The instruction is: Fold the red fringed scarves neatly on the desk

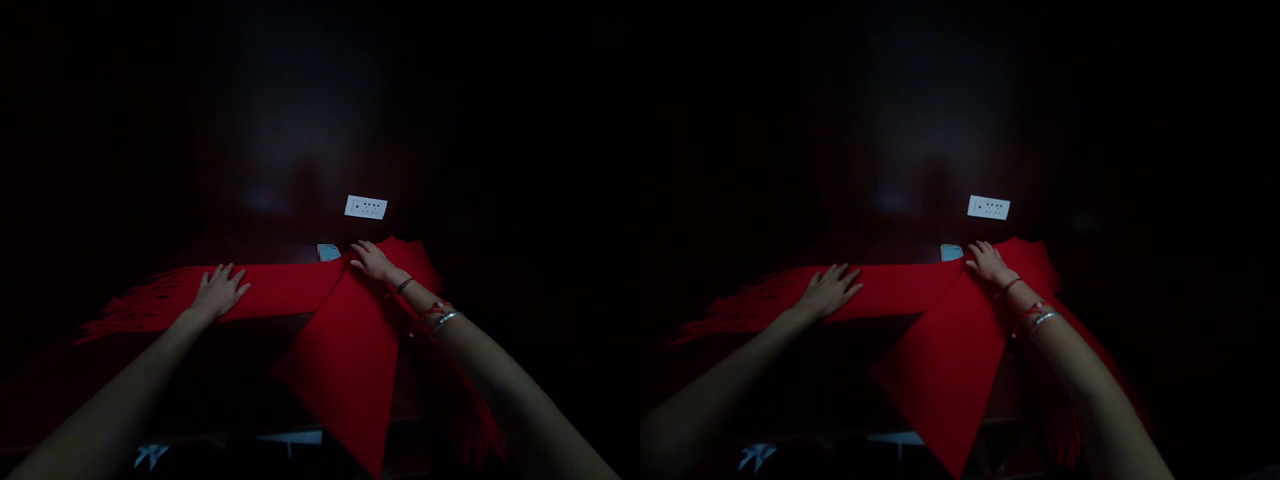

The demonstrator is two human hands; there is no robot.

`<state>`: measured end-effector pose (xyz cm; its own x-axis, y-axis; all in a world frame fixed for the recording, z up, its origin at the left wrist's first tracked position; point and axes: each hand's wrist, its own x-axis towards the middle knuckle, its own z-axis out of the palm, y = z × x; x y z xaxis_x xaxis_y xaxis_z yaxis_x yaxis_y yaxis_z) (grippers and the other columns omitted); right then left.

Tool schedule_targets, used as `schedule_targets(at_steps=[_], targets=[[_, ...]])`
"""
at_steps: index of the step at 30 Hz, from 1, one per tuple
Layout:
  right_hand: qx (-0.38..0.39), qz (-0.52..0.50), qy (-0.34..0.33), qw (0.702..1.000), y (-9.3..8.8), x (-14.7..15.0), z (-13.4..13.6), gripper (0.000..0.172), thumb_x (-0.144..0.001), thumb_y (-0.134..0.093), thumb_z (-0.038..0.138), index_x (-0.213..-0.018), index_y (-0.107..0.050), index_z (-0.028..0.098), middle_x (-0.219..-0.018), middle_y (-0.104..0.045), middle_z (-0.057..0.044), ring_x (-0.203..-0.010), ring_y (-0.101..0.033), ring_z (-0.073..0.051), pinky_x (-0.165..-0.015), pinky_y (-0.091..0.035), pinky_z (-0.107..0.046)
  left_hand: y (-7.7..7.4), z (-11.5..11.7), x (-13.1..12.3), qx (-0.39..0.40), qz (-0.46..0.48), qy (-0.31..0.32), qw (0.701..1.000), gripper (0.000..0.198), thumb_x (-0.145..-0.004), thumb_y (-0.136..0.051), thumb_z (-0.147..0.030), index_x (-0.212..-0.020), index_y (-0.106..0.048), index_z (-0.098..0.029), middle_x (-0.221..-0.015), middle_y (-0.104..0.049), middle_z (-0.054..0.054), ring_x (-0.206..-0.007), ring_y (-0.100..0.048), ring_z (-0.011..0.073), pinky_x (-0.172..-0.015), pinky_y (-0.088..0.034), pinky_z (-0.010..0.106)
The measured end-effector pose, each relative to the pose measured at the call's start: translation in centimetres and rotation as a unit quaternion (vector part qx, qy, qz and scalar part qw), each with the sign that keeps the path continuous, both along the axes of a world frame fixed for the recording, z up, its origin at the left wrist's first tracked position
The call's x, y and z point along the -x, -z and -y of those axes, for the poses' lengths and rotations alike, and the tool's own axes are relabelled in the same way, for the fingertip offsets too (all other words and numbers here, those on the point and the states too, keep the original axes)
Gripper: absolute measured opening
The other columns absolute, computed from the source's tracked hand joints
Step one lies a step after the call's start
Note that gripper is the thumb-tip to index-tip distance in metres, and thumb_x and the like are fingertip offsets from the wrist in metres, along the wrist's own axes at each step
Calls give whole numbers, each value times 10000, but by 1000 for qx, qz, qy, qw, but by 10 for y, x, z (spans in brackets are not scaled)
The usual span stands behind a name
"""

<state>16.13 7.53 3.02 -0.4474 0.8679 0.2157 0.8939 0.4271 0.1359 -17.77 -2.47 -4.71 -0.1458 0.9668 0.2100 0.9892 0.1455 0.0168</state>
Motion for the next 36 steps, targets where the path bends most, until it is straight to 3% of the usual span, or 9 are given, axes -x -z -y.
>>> schedule_targets(at_steps=[4, 7, 10, 12, 16, 19, 22, 28, 36], targets=[[117, -47, -60, 990, 26, 5, 74, 642, -804, -188, 569, -1336, -107, 219, -1400, -78, -62, -1260, -37, -264, -983, -124, -466, -5, 4, -26, -65, -5, 126, 990, 492, -839, -244, -412, -1240, -374, -159, -1332, -288, 88, -1230, -189, 247, -981, -168, 397], [185, -34, -155, 970, 45, 14, 125, 598, -801, -164, 580, -1325, -118, 294, -1402, -76, -16, -1264, -27, -234, -996, -85, -460, -12, 17, -53, -50, 17, 277, 959, 474, -843, -234, -425, -1228, -381, -191, -1295, -354, 50, -1188, -278, 192, -974, -188, 307], [200, -28, -167, 965, 61, 19, 151, 572, -814, -151, 559, -1321, -140, 293, -1397, -103, -22, -1264, -42, -227, -997, -61, -466, -20, 37, -77, 2, 29, 415, 909, 436, -819, -306, -469, -1144, -459, -223, -1147, -487, 35, -1033, -430, 166, -895, -268, 258], [189, -31, -167, 967, 66, 20, 152, 557, -825, -152, 537, -1318, -171, 278, -1393, -127, -33, -1263, -61, -225, -994, -74, -471, -22, 47, -88, 25, 36, 447, 893, 411, -771, -389, -508, -1010, -533, -206, -974, -551, 36, -877, -489, 158, -780, -329, 239], [113, -38, -203, 972, 60, 20, 132, 474, -847, -269, 432, -1268, -324, 222, -1343, -275, -67, -1232, -197, -211, -992, -147, -425, -20, 49, -96, 40, 85, 412, 907, 330, -709, -481, -507, -727, -537, -182, -664, -512, -11, -606, -444, 113, -550, -302, 212], [56, -44, -243, 967, 44, 26, 106, 364, -859, -306, 277, -1178, -445, 172, -1175, -474, -87, -1097, -385, -172, -950, -250, -335, -15, 42, -97, 48, 126, 388, 912, 304, -715, -485, -467, -630, -502, -176, -571, -444, -38, -536, -392, 90, -496, -258, 204], [40, -14, -279, 959, 32, 34, 81, 290, -840, -351, 207, -1062, -533, 166, -1028, -544, -84, -970, -453, -168, -865, -321, -313, -11, 40, -98, 46, 146, 387, 909, 281, -737, -469, -407, -584, -472, -171, -531, -404, -47, -515, -365, 84, -495, -253, 204], [86, 47, -306, 947, 27, 42, 52, 168, -782, -446, 161, -903, -562, 177, -921, -554, -54, -883, -461, -162, -771, -346, -303, -11, 49, -108, 3, 146, 362, 920, 213, -760, -415, -299, -588, -441, -174, -598, -459, -24, -586, -418, 106, -556, -295, 221], [180, 68, -312, 930, 25, 50, 39, 129, -719, -539, 166, -847, -550, 157, -884, -550, -41, -838, -462, -155, -719, -340, -269, 0, 47, -113, 59, 296, 253, 919, 190, -664, -535, -341, -761, -474, -190, -635, -572, -50, -576, -503, 102, -520, -319, 204]])
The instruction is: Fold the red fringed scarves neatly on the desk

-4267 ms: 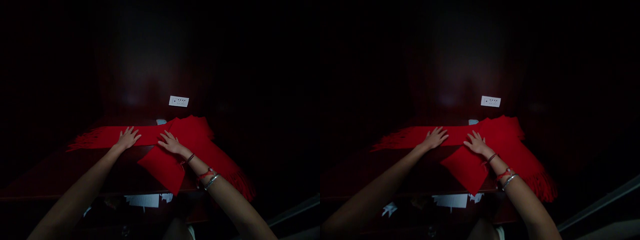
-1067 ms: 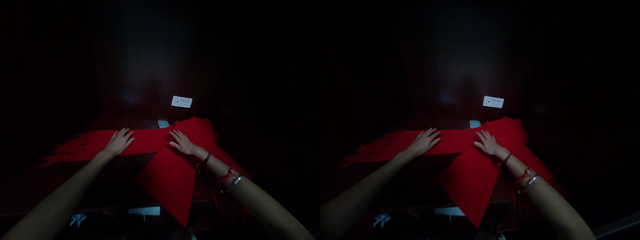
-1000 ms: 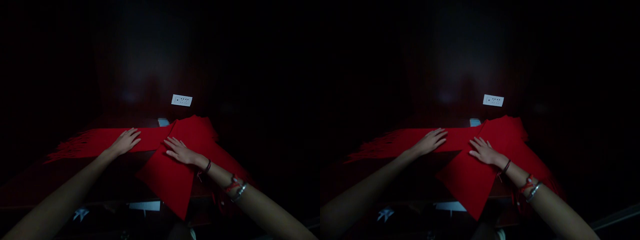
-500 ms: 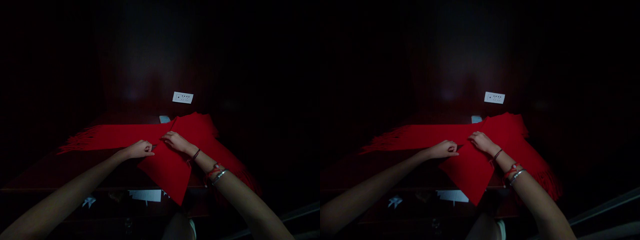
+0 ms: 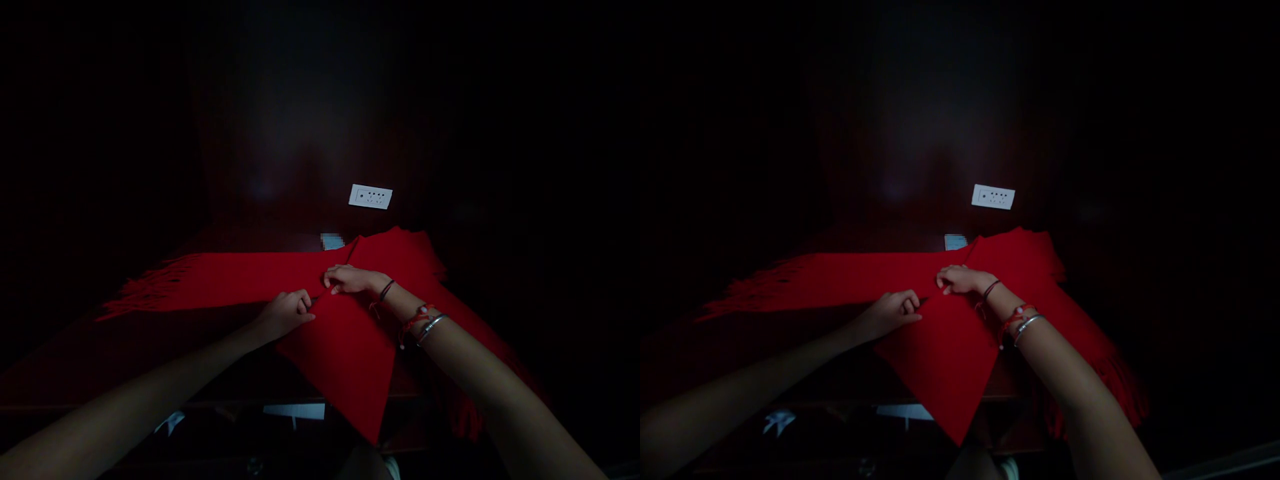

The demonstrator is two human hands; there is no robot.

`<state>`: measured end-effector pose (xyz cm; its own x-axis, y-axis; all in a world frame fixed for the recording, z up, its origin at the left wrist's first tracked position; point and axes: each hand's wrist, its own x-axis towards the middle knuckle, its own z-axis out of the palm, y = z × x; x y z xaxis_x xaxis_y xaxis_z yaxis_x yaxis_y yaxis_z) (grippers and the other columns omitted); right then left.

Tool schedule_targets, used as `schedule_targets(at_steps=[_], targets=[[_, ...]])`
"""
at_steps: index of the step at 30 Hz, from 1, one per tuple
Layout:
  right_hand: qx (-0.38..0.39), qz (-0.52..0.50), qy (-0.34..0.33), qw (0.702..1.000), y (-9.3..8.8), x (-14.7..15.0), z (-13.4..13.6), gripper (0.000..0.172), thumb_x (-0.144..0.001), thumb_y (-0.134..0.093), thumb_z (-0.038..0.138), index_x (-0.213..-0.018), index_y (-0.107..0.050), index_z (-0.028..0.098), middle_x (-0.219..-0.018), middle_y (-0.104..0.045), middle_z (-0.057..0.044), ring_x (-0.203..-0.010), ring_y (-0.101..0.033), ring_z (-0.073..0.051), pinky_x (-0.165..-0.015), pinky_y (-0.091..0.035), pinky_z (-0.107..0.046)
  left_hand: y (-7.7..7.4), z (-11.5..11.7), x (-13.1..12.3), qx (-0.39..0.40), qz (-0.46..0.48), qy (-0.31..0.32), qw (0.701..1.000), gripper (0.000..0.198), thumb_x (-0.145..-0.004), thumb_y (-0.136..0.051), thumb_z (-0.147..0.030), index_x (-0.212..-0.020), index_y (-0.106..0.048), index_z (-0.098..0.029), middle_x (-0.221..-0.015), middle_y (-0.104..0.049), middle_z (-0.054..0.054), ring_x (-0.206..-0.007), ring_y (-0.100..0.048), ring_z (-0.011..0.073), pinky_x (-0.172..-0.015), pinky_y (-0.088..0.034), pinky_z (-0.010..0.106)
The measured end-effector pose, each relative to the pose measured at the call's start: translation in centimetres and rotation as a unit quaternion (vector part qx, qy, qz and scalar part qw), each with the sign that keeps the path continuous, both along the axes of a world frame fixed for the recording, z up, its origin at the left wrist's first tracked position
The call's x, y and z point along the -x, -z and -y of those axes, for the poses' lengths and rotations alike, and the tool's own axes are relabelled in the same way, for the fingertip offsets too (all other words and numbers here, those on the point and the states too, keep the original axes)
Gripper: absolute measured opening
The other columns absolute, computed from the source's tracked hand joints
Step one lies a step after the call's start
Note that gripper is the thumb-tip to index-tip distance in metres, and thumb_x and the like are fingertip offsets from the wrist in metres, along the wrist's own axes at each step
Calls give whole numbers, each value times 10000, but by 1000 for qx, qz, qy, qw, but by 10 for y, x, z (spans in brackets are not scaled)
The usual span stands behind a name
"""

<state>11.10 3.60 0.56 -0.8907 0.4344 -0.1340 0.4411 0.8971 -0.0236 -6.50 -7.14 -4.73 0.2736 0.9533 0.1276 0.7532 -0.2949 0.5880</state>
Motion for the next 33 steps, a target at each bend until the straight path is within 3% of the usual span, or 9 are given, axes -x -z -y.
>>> schedule_targets(at_steps=[3, 9, 13, 16, 19, 21, 25, 29, 33], targets=[[47, 11, 7, 999, -5, 3, -4, 135, -698, -545, 130, -833, -551, 137, -790, -564, -19, -713, -471, -117, -651, -346, -226, -4, 2, -2, -7, -16, -4, 1000, 103, -696, -478, -287, -690, -492, -185, -646, -579, -37, -598, -510, 101, -523, -320, 200], [94, 27, 3, 995, -10, 6, -10, 123, -714, -478, 71, -758, -582, 119, -682, -577, 2, -610, -468, -84, -601, -334, -196, -15, 11, -5, -19, -81, -40, 996, 171, -756, -351, -257, -692, -495, -189, -623, -551, -20, -592, -502, 116, -513, -313, 212], [76, 38, 11, 996, -8, 8, -11, 130, -722, -484, 87, -762, -598, 135, -714, -603, -11, -659, -507, -102, -637, -342, -219, -13, 15, -6, -15, -130, -64, 989, 157, -763, -324, -242, -768, -474, -196, -669, -552, -13, -622, -514, 136, -531, -334, 234], [1, 14, 14, 1000, -5, 8, -2, 139, -717, -519, 140, -823, -602, 174, -826, -606, -27, -801, -513, -156, -723, -343, -284, -11, 17, -6, -51, -158, -62, 984, 161, -753, -355, -224, -881, -446, -187, -768, -554, 8, -696, -518, 152, -587, -372, 256], [-92, -73, 27, 993, 4, 5, 22, 263, -727, -512, 152, -982, -560, 195, -1024, -549, -66, -975, -448, -207, -812, -317, -357, -8, 18, -7, -138, -209, -35, 967, 206, -750, -370, -156, -939, -455, -160, -899, -528, 53, -828, -490, 168, -718, -382, 284], [-115, -121, 45, 985, 15, 1, 42, 309, -775, -448, 170, -1077, -511, 189, -1081, -519, -88, -1015, -430, -202, -849, -307, -374, -6, 19, -9, -183, -260, -14, 948, 222, -762, -359, -111, -941, -485, -148, -952, -515, 76, -869, -472, 183, -759, -374, 305], [-81, -138, 94, 983, 41, -6, 71, 379, -863, -273, 245, -1220, -384, 188, -1243, -414, -89, -1151, -337, -184, -943, -248, -390, -4, 25, -14, -219, -329, -6, 919, 244, -806, -342, -100, -964, -526, -130, -1033, -522, 101, -919, -466, 224, -736, -387, 341], [-28, -128, 125, 983, 52, -11, 73, 463, -868, -227, 371, -1299, -249, 201, -1362, -236, -57, -1249, -158, -186, -998, -163, -414, -5, 34, -16, -248, -369, 9, 896, 239, -813, -350, -81, -941, -550, -109, -1026, -547, 115, -930, -480, 239, -745, -381, 361], [-22, -167, 119, 979, 52, -11, 68, 498, -860, -265, 360, -1314, -208, 164, -1362, -230, -76, -1246, -171, -185, -1002, -179, -400, -8, 37, -14, -294, -366, 149, 870, 215, -813, -375, -89, -941, -536, -154, -997, -563, 64, -893, -510, 185, -754, -380, 308]])
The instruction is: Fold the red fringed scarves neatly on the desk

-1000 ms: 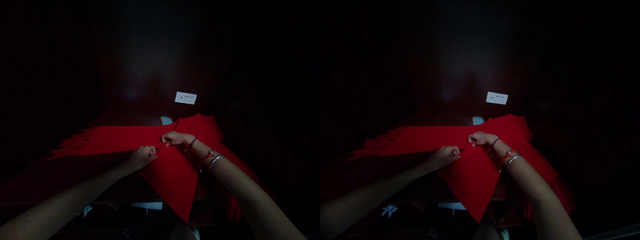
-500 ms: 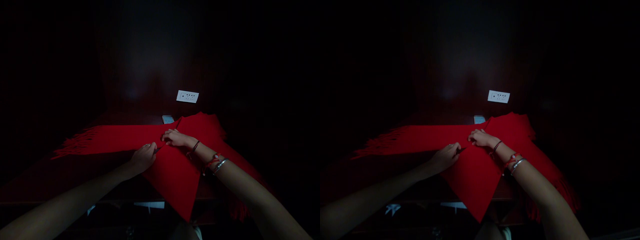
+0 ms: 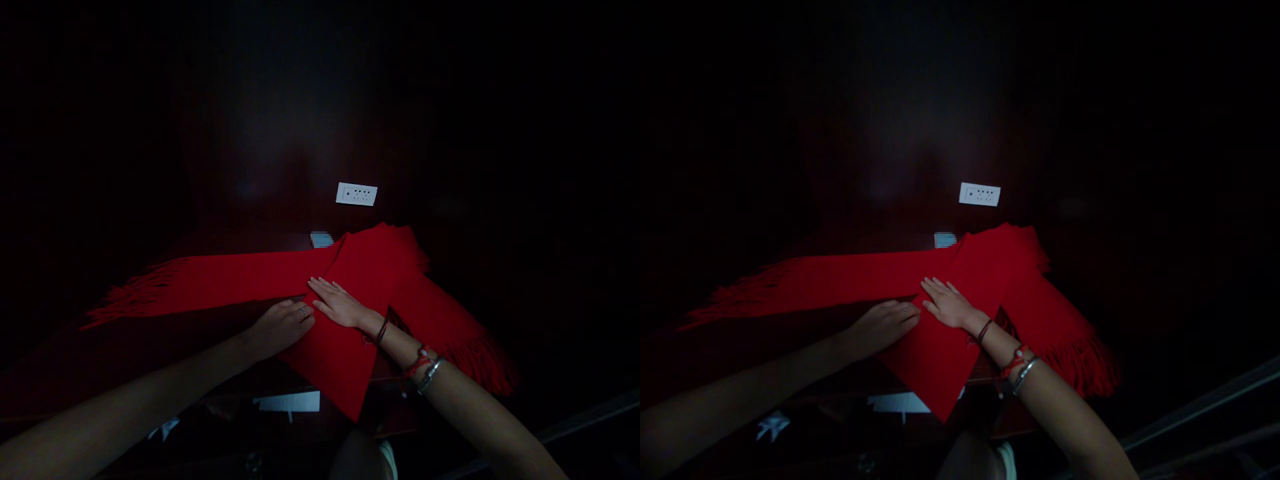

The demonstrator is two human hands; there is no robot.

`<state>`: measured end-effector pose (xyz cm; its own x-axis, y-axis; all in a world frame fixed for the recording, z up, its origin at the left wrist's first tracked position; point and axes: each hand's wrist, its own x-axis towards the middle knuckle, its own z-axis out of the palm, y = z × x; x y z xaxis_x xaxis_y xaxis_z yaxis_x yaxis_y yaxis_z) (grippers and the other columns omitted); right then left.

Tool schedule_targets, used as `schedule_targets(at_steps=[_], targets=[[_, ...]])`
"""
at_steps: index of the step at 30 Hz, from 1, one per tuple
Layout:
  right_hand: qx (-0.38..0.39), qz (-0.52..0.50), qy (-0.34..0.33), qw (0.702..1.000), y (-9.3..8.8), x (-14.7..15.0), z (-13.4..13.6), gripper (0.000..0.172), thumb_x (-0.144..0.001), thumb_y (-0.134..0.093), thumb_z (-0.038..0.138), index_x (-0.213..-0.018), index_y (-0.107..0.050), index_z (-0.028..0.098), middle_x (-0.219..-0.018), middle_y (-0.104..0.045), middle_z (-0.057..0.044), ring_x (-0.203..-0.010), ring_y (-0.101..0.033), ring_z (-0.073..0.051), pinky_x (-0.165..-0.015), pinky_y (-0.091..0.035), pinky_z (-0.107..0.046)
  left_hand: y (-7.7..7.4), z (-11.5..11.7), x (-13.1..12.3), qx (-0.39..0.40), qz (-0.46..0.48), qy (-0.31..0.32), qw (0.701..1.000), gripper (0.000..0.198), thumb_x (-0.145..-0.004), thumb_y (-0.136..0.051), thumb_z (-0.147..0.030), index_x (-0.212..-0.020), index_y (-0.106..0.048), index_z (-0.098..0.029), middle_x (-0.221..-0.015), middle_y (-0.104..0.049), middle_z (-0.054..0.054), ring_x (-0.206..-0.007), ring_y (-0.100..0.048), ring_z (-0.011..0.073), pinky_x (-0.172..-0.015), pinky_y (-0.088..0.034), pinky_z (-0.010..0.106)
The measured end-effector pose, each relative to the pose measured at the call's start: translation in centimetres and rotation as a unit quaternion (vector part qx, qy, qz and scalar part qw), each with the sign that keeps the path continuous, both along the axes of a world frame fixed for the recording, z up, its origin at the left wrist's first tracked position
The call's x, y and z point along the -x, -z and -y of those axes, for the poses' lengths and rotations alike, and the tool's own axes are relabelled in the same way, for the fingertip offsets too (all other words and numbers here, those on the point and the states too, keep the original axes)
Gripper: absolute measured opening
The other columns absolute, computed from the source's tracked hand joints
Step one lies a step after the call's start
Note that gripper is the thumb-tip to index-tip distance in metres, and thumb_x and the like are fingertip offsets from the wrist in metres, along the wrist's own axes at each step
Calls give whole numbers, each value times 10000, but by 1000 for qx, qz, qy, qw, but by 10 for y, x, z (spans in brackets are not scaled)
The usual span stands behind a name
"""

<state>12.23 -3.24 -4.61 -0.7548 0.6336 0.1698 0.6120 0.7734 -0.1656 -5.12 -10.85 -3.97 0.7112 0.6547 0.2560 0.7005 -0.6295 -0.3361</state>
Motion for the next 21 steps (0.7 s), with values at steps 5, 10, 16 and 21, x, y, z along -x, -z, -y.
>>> schedule_targets(at_steps=[5, 10, 16, 21], targets=[[-73, -35, -44, 996, -10, 4, -12, 349, -837, -346, 189, -1155, -464, 109, -1172, -487, -111, -1125, -377, -166, -951, -278, -306, -3, -8, 5, 31, 93, -70, 993, 173, -808, -372, -140, -869, -533, -164, -884, -571, 44, -794, -535, 165, -682, -396, 272], [-25, 48, -141, 989, -27, 19, -38, 188, -759, -514, 175, -927, -597, 150, -911, -580, -64, -885, -497, -155, -813, -362, -288, 1, -22, 7, 88, 255, -185, 945, 223, -784, -426, -370, -775, -520, -168, -777, -542, 31, -742, -511, 172, -655, -392, 271], [130, 126, -162, 970, -37, 39, -61, 137, -667, -591, 107, -804, -597, 109, -801, -572, -33, -719, -493, -111, -658, -376, -220, 12, -32, 4, 129, 277, -160, 939, 203, -763, -470, -336, -679, -522, -159, -731, -526, 36, -749, -487, 173, -690, -374, 272], [224, 140, -167, 950, -40, 44, -68, 142, -683, -492, 24, -762, -587, 94, -674, -573, 5, -617, -481, -78, -607, -366, -189, 8, -32, 1, 114, 230, -179, 950, 282, -829, -346, -256, -668, -549, -144, -723, -542, 61, -766, -492, 180, -738, -363, 293]])
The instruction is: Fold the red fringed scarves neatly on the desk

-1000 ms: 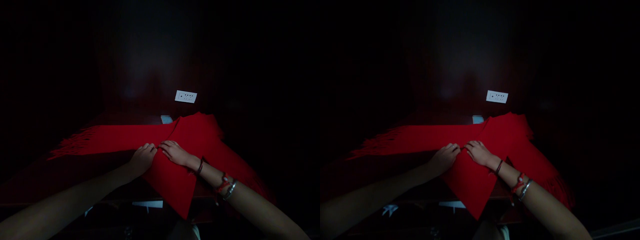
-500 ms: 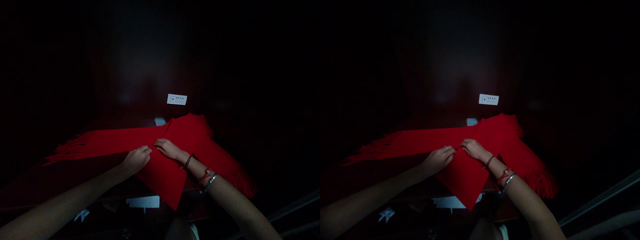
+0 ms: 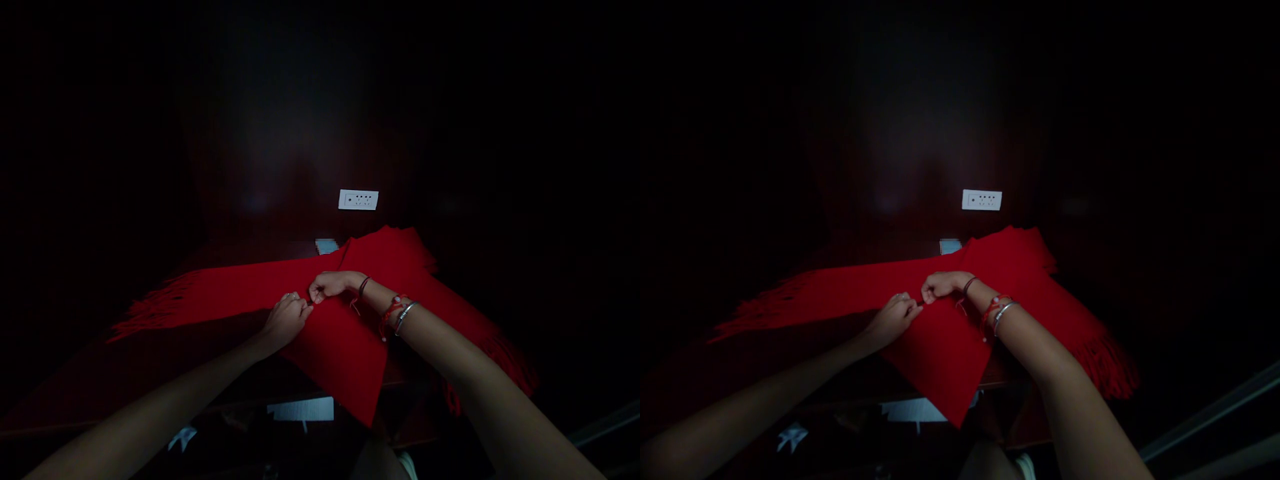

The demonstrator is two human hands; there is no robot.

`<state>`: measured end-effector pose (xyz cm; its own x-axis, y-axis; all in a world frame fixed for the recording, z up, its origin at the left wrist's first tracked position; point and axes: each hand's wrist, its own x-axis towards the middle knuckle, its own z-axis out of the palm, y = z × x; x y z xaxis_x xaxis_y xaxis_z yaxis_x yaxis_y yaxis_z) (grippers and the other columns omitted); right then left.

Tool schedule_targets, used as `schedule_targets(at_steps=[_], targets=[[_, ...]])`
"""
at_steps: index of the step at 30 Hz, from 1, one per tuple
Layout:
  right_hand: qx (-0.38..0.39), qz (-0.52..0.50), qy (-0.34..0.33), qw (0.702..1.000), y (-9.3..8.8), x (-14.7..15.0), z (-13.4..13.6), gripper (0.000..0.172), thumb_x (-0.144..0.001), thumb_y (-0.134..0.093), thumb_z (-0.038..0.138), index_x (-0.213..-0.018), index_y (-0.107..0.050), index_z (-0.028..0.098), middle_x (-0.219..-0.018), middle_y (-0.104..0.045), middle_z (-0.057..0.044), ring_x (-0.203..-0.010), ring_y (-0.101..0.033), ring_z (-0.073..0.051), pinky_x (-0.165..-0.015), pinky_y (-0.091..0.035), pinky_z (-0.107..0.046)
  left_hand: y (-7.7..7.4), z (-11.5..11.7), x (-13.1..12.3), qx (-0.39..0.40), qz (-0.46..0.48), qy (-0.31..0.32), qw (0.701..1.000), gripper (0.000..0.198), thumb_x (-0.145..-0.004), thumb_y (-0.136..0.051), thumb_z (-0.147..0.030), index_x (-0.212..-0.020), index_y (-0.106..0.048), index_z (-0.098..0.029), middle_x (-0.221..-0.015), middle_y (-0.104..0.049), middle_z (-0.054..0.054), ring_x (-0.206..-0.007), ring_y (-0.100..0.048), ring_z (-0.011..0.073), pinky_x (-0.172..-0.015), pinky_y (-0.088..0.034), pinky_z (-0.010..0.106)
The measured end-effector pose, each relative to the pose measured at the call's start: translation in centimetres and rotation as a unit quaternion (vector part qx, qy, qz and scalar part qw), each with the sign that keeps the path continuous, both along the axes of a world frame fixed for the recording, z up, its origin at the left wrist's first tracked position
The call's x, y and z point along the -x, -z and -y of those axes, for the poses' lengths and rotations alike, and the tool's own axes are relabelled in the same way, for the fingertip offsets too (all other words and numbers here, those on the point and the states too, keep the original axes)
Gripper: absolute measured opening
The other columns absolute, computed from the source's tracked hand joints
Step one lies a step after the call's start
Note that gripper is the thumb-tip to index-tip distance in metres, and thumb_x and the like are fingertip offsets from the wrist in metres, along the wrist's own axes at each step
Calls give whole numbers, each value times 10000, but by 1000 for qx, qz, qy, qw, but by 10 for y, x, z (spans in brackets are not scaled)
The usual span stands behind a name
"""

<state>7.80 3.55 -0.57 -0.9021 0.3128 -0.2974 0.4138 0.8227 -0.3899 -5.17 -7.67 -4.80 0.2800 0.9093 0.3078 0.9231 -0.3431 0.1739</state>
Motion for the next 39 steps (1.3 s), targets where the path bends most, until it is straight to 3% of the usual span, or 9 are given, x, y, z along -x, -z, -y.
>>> schedule_targets(at_steps=[6, 11, 15, 18, 21, 25, 29, 34, 39], targets=[[-65, -38, 1, 997, 1, -2, 7, 209, -671, -466, -6, -780, -601, 112, -695, -590, 0, -640, -503, -88, -631, -376, -199, -8, 12, -3, -23, -76, -47, 996, 276, -837, -308, -246, -791, -551, -124, -813, -547, 95, -813, -503, 210, -725, -388, 333], [-234, -144, 74, 959, 6, -16, 41, 200, -737, -521, 168, -928, -578, 169, -933, -568, -53, -911, -468, -167, -801, -340, -321, -12, 24, -6, -64, -132, -41, 988, 219, -819, -341, -201, -929, -512, -120, -910, -535, 113, -858, -496, 231, -724, -403, 357], [-283, -188, 186, 922, 22, -35, 83, 326, -813, -402, 207, -1131, -466, 172, -1136, -479, -98, -1062, -390, -196, -866, -310, -375, -10, 30, 2, -66, -145, 75, 984, 288, -806, -314, -103, -1030, -492, -137, -1054, -520, 92, -959, -477, 193, -819, -371, 327], [-241, -150, 189, 940, 34, -49, 107, 418, -862, -285, 302, -1262, -317, 184, -1301, -337, -99, -1193, -267, -207, -941, -237, -427, -5, 39, 18, -47, -126, 189, 973, 344, -826, -287, -129, -1127, -447, -170, -1195, -464, 56, -1081, -414, 154, -922, -287, 314], [-200, -101, 180, 958, 38, -57, 116, 470, -872, -185, 397, -1302, -235, 215, -1363, -229, -76, -1243, -174, -201, -986, -136, -466, -2, 48, 34, -2, -130, 227, 965, 423, -841, -246, -175, -1258, -312, -202, -1298, -361, 40, -1185, -306, 165, -983, -175, 377], [-167, -84, 187, 964, 32, -59, 111, 521, -852, -184, 474, -1319, -172, 244, -1385, -150, -53, -1259, -102, -206, -998, -87, -478, -7, 49, 39, 69, -147, 195, 967, 479, -831, -224, -205, -1309, -211, -220, -1355, -231, 45, -1239, -183, 229, -971, -103, 490], [-181, -81, 154, 968, 22, -58, 96, 531, -849, -198, 474, -1323, -149, 239, -1384, -149, -50, -1260, -83, -218, -988, -65, -511, -18, 38, 20, 126, -171, 165, 963, 523, -810, -256, -259, -1320, -175, -178, -1371, -142, 78, -1251, -99, 268, -945, -62, 553], [-225, -31, 99, 969, 14, -62, 64, 436, -866, -224, 392, -1283, -271, 273, -1362, -231, -20, -1255, -123, -205, -983, -67, -524, -12, 31, 0, 109, -159, 115, 974, 513, -826, -191, -250, -1321, -159, -120, -1370, -148, 89, -1254, -89, 257, -948, -74, 552], [-277, -2, 148, 949, 16, -78, 18, 428, -869, -207, 379, -1284, -256, 288, -1347, -271, -17, -1245, -170, -199, -973, -68, -537, -2, 32, 2, 82, -141, 104, 981, 496, -837, -191, -269, -1318, -182, -149, -1368, -167, 83, -1252, -97, 265, -940, -84, 565]])
